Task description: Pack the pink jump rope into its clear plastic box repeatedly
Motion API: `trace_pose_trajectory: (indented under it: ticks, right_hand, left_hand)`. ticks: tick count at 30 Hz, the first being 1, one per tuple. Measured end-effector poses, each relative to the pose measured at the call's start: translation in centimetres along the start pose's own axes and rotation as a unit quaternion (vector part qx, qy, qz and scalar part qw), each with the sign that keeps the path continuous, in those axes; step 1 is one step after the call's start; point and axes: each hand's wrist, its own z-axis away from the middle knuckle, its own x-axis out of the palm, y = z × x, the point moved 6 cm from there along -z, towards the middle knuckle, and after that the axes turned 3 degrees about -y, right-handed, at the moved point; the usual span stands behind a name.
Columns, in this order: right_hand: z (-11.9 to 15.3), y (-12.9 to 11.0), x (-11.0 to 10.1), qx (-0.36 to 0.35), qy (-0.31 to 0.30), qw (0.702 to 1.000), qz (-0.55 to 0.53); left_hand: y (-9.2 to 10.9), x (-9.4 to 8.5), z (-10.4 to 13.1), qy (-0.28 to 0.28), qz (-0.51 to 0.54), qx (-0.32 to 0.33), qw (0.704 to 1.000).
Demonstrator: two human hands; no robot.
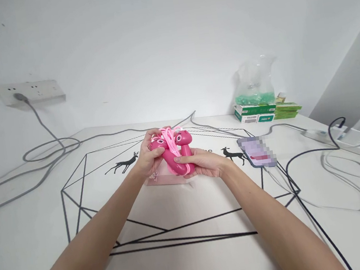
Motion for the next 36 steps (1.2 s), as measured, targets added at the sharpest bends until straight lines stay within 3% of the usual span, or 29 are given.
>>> trace_pose_trajectory:
  ticks: [7, 14, 22, 25, 29, 36]
  right_hand:
    - [-0.3, 0.0, 0.8, -0.015, -0.002, 1.0, -0.013]
    - [-0.3, -0.5, 0.9, -0.036, 0.054, 0.998, 0.016]
    - [-0.3, -0.8, 0.4, -0.074, 0.147, 0.981, 0.098]
    - [-0.5, -0.9, 0.6, -0.096, 0.153, 0.974, 0.138]
    - [-0.6, -0.9, 0.9, -0.121, 0.12, 0.974, 0.148]
    - [-0.4, -0.2, 0.6, -0.036, 0.025, 0.998, 0.049]
  left_hand:
    - [-0.3, 0.5, 0.2, 0.042, 0.024, 0.007, 0.999]
    - [-1.6, 0.8, 0.4, 0.133, 0.048, -0.017, 0.99]
    - [-1.5, 0.6, 0.6, 0.219, 0.066, -0.094, 0.969]
    - [-1.5, 0.4, 0.8, 0.24, 0.05, -0.102, 0.964]
    - [-1.7, 0.2, 0.7, 0.226, 0.033, -0.091, 0.969]
    - [-2.3, -0.2, 0.6, 0.153, 0.05, -0.085, 0.983]
